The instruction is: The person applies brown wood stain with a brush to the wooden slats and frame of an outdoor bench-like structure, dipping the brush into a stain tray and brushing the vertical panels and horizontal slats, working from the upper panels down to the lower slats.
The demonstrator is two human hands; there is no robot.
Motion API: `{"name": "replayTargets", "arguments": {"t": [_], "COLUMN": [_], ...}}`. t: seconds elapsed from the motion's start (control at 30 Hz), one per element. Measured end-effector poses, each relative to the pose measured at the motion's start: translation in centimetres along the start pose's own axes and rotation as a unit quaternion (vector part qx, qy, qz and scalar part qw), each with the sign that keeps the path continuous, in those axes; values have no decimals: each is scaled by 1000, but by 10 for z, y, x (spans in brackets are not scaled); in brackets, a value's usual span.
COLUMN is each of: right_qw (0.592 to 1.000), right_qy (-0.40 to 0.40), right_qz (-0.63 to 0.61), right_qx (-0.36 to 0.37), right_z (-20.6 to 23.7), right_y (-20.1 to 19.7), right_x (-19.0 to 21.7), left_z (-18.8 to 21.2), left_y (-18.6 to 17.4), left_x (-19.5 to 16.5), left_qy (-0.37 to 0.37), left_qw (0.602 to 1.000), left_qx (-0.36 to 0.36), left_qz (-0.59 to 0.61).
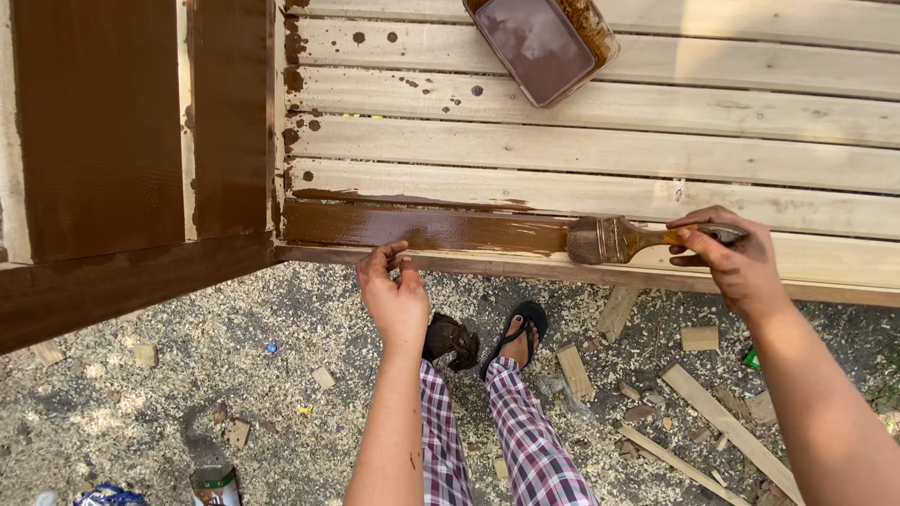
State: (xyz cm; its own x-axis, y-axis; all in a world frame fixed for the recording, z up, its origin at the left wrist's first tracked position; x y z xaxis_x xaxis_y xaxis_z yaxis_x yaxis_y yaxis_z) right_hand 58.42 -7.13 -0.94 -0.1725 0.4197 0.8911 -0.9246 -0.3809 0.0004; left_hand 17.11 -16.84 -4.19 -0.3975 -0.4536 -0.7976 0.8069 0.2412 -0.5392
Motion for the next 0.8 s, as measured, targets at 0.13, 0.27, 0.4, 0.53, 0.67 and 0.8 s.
{"name": "replayTargets", "arguments": {"t": [0.13, 0.27, 0.4, 0.53, 0.67, 0.8], "right_qw": [971, 831, 715, 695, 693, 745], "right_qy": [135, 208, 161, 106, 51, -102], "right_qz": [184, 492, 651, 681, 671, 614], "right_qx": [65, 155, 198, 205, 259, 240], "right_z": [-17, -40, -51, -51, -70, -74], "right_y": [-19, -13, 24, 93, 169, 214], "right_x": [18, 37, 55, 54, 42, 41], "left_z": [-3, 3, 15, 22, 27, 25], "left_y": [-19, -27, -25, -22, -19, -13], "left_x": [22, 31, 27, 17, 6, 3], "left_qy": [26, 12, 7, -26, -11, -4], "left_qw": [999, 998, 998, 999, 999, 1000], "left_qx": [-42, -49, -57, -25, -37, -24], "left_qz": [-10, -23, -27, 25, -3, 8]}}
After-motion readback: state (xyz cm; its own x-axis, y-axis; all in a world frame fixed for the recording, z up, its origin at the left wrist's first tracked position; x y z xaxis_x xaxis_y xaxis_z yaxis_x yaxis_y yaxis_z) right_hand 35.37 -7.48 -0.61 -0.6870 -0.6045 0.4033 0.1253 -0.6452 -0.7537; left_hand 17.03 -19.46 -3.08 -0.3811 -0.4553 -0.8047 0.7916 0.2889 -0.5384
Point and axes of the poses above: each hand's wrist, its own z-axis away from the middle knuckle, its own y-axis out of the palm, x = y × z, the point moved 1 cm from there along -z, towards the middle knuckle, and after that the axes turned 14 degrees about x, right-handed, at the moved point
